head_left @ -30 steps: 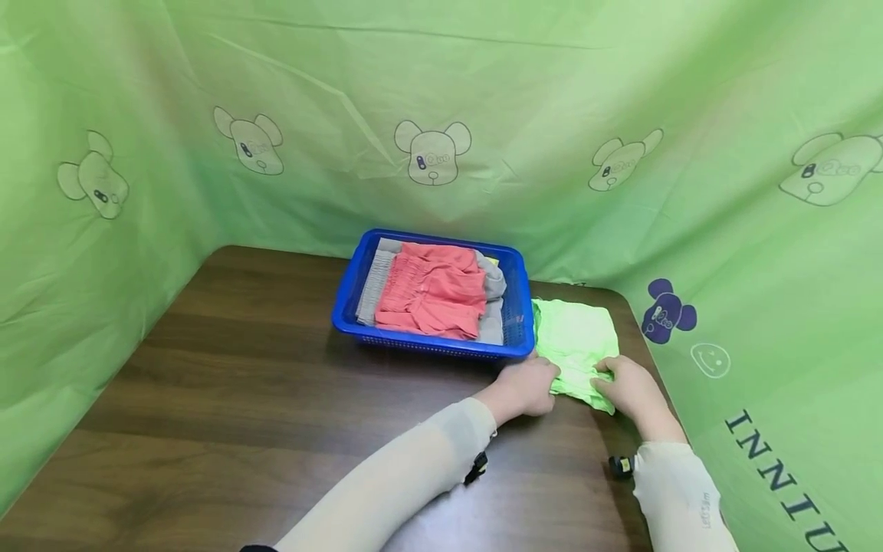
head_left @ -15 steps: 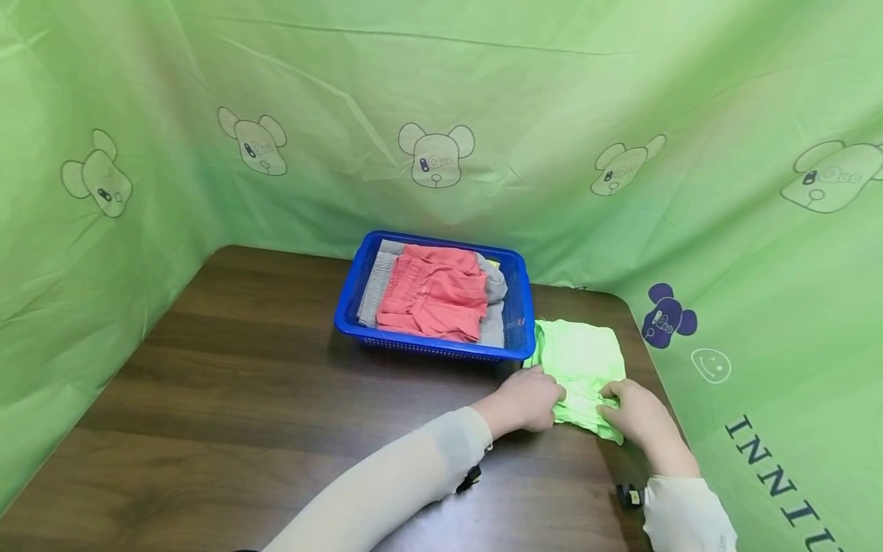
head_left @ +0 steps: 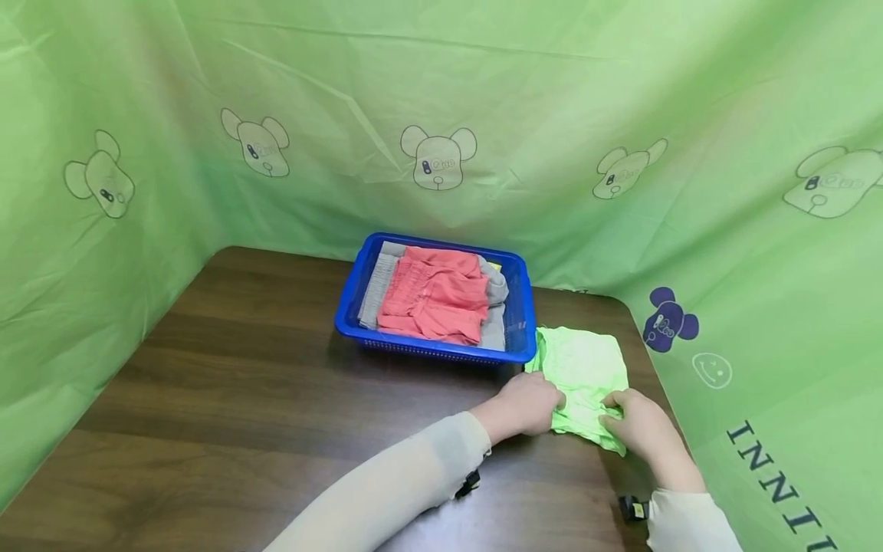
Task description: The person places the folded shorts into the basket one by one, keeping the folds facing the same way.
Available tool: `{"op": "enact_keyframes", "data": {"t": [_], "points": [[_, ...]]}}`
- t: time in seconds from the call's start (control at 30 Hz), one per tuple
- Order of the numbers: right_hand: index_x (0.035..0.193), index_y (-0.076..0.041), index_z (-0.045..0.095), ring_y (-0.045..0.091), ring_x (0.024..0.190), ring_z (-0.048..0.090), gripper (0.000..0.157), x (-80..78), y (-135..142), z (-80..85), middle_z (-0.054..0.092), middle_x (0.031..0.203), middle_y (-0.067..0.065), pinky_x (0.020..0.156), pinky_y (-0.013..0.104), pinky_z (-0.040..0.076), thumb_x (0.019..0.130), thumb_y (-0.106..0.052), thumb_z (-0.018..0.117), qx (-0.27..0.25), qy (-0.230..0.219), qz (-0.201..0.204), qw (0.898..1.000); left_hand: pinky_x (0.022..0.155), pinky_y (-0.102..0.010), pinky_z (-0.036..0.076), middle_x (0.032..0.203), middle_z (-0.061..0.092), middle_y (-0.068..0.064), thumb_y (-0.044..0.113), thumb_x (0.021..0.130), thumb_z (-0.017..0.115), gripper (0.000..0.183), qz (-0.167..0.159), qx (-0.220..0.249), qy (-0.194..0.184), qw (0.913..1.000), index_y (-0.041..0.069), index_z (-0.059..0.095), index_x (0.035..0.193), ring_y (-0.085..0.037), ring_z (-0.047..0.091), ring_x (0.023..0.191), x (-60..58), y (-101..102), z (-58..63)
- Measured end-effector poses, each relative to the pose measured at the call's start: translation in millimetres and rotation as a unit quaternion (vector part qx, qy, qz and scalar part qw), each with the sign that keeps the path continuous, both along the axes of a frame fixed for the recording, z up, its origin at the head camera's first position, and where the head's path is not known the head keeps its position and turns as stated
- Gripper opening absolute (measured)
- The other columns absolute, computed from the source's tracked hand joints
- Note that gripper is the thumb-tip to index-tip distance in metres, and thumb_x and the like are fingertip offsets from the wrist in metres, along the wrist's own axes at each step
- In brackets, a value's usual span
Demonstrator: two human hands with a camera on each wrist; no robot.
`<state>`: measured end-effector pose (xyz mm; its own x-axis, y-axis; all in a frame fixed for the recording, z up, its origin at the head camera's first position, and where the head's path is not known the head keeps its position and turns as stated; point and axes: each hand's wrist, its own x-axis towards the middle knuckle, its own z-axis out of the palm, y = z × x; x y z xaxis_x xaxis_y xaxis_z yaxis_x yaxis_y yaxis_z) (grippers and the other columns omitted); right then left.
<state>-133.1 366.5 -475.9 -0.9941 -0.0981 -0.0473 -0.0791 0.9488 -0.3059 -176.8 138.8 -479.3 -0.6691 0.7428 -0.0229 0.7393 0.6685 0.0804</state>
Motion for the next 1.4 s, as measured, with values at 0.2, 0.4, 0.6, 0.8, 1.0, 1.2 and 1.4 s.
{"op": "enact_keyframes", "data": {"t": [0.2,0.4,0.6,0.8,1.0,1.2,1.4], "points": [[0.102,-0.003,0.072,0.044,0.103,0.066,0.023,1.6,-3,4.0,0.070,0.107,0.021,0.087,0.060,0.050,0.084,-0.016,0.078,0.008,-0.004,0.005,1.000,0.075,-0.026,0.047,0.097,0.072,0.018,0.024,0.089,0.070,0.014,-0.005,-0.008,-0.001,1.0000,0.037,0.073,0.093,-0.009,0.058,0.095,2.5,-1,0.8],[0.101,-0.004,0.072,0.044,0.104,0.066,0.023,6.5,-6,6.0,0.070,0.110,0.021,0.088,0.060,0.050,0.084,-0.017,0.078,0.013,-0.016,0.005,1.000,0.076,-0.026,0.047,0.102,0.071,0.022,0.020,0.089,0.068,0.024,-0.019,-0.010,-0.040,0.9990,0.039,0.074,0.102,-0.009,0.059,0.099,4.5,-7,4.0],[0.100,-0.006,0.073,0.041,0.102,0.067,0.021,13.0,-9,6.3,0.070,0.110,0.017,0.087,0.059,0.051,0.083,-0.018,0.078,0.014,-0.023,0.012,1.000,0.095,-0.021,0.048,0.123,0.068,0.026,0.013,0.090,0.063,0.044,-0.024,0.004,-0.128,0.9915,0.040,0.074,0.122,-0.005,0.059,0.121,1.5,-18,10.3],[0.099,-0.009,0.073,0.039,0.102,0.068,0.021,23.6,-15,8.1,0.071,0.108,0.011,0.087,0.059,0.051,0.082,-0.019,0.079,0.001,-0.024,0.010,1.000,0.097,-0.021,0.049,0.125,0.067,0.025,0.016,0.092,0.063,0.042,-0.030,0.000,-0.147,0.9887,0.040,0.073,0.124,-0.005,0.059,0.123,9.0,-26,13.3],[0.096,-0.011,0.073,0.035,0.098,0.068,0.019,31.5,-17,6.8,0.070,0.104,0.007,0.086,0.056,0.052,0.081,-0.018,0.080,0.008,-0.016,0.019,1.000,0.090,-0.020,0.049,0.121,0.068,0.028,0.020,0.092,0.065,0.037,-0.031,-0.012,-0.120,0.9923,0.043,0.074,0.120,-0.006,0.061,0.116,21.0,-29,16.7],[0.096,-0.011,0.073,0.033,0.096,0.068,0.020,39.2,-20,7.2,0.071,0.103,0.006,0.085,0.055,0.053,0.080,-0.017,0.081,0.010,-0.020,0.019,1.000,0.088,-0.021,0.050,0.120,0.068,0.030,0.023,0.094,0.065,0.035,-0.038,-0.018,-0.126,0.9912,0.044,0.074,0.120,-0.004,0.062,0.115,27.9,-31,17.3],[0.096,-0.011,0.072,0.027,0.092,0.067,0.019,41.0,-24,5.2,0.069,0.099,0.003,0.081,0.051,0.053,0.080,-0.016,0.081,0.015,-0.015,0.024,0.999,0.078,-0.023,0.052,0.114,0.070,0.027,0.022,0.093,0.066,0.032,-0.042,-0.040,-0.101,0.9932,0.044,0.075,0.114,-0.005,0.065,0.106,31.8,-30,16.3]]}}
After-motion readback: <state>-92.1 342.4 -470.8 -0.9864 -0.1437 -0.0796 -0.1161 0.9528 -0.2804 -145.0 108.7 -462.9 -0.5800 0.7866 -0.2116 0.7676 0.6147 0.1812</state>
